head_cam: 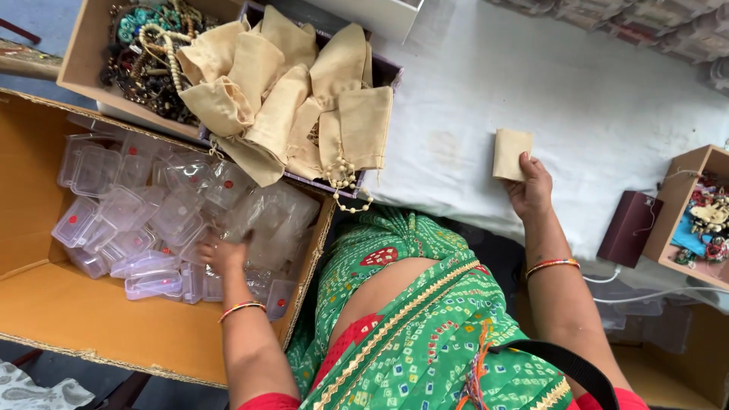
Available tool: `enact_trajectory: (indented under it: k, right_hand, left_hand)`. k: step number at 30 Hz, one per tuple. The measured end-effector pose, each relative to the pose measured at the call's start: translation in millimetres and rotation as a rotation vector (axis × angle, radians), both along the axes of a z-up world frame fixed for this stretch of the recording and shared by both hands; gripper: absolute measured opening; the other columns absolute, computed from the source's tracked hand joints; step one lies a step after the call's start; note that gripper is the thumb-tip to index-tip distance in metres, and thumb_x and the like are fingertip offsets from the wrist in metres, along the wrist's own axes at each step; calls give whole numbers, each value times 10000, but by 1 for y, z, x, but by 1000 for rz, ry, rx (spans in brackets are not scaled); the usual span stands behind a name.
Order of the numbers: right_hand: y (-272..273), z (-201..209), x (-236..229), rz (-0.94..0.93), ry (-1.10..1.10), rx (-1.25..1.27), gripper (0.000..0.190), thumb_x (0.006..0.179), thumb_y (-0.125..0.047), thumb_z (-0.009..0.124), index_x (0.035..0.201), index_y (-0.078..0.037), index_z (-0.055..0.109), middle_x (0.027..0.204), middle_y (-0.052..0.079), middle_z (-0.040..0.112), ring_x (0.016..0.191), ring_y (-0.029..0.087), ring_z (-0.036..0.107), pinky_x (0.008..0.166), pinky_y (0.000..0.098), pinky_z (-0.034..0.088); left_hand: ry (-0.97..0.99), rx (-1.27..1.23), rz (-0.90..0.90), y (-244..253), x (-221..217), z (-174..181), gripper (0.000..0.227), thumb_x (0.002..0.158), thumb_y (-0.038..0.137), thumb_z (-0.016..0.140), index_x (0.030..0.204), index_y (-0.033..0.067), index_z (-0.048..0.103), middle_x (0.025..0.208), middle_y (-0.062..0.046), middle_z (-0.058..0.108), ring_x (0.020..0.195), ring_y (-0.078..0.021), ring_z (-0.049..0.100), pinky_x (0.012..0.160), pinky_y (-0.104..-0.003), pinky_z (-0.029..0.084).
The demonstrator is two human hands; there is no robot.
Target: The person selects a beaded bracelet from a wooden box, places it into a small clear plastic bag, then transfers the bag into a beige drawstring pouch. The pouch is tied shut and placed into a small clear plastic container, which is then stacked with other similar containers.
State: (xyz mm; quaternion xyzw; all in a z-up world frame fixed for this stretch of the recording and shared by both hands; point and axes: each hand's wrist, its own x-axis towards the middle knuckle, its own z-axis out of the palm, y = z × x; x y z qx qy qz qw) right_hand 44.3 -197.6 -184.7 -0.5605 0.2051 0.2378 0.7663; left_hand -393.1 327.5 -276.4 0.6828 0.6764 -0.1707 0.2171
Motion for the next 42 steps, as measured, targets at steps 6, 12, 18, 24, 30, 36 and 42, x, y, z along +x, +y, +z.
enact_trajectory:
  k: [6, 12, 18, 24, 30, 36, 42]
  right_hand:
    - [15, 12, -6, -21, -52, -80, 259, 1071, -282, 594, 1191, -56, 551, 1123, 98, 685, 981, 213, 722, 883, 376, 654]
    - [13, 10, -7, -17, -84, -88, 241, 1071, -279, 610, 1170, -64, 563, 1077, 74, 689, 927, 199, 721, 836, 365, 645]
    - [9, 4, -5, -45, -63, -98, 234, 1063, -246, 644, 1162, -46, 572, 1071, 94, 672, 908, 217, 702, 830, 367, 640]
    - [33, 33, -12, 74, -83, -66, 178, 962, -132, 558, 1133, -87, 569, 1082, 100, 633, 893, 243, 701, 754, 400, 610]
    - [55, 89, -34, 427, -945, -431, 130, 1011, 80, 623, 1074, -31, 651, 1041, 102, 648, 938, 192, 634, 844, 317, 541]
    - [79, 261, -69, 664, -1507, -573, 330, 776, -65, 819, 1081, -12, 705, 1176, 157, 651, 991, 301, 683, 815, 365, 572]
    - [20, 232, -58, 508, -1314, -707, 180, 869, -42, 779, 1044, -31, 739, 1153, 94, 711, 930, 237, 734, 774, 331, 601]
  left_hand:
    - [-124, -356, -588, -78, 2, -103, 1248, 650, 864, 660, 1636, 309, 132, 1643, -346, -225, 1511, -494, -137, 1250, -490, 79]
    - [-220, -346, -650, -59, 26, -55, 758, 826, 728, 507, 1268, 141, 692, 1602, -149, 481, 1295, -409, 606, 1091, -499, 482]
    - [-493, -320, -476, -5, 48, 119, 381, 866, 320, 688, 1142, 61, 732, 897, -162, 751, 830, -296, 714, 776, -415, 546]
    - [-1197, -735, -736, -32, 93, 309, 406, 820, 119, 676, 1207, -1, 711, 1283, -98, 676, 1178, -212, 647, 996, -350, 534]
    - [-1551, -1047, -765, -124, 196, 277, 409, 905, 85, 672, 1305, 5, 631, 1351, -122, 588, 1307, -218, 562, 1129, -341, 457]
    - [-1411, -694, -690, -211, 277, 264, 273, 877, 100, 671, 1145, 51, 674, 1352, -84, 537, 1162, -173, 567, 926, -327, 482]
    - [-1392, -895, -715, -257, 315, 265, 503, 845, 151, 800, 1284, 74, 569, 1482, -105, 474, 1343, -230, 523, 1086, -404, 504]
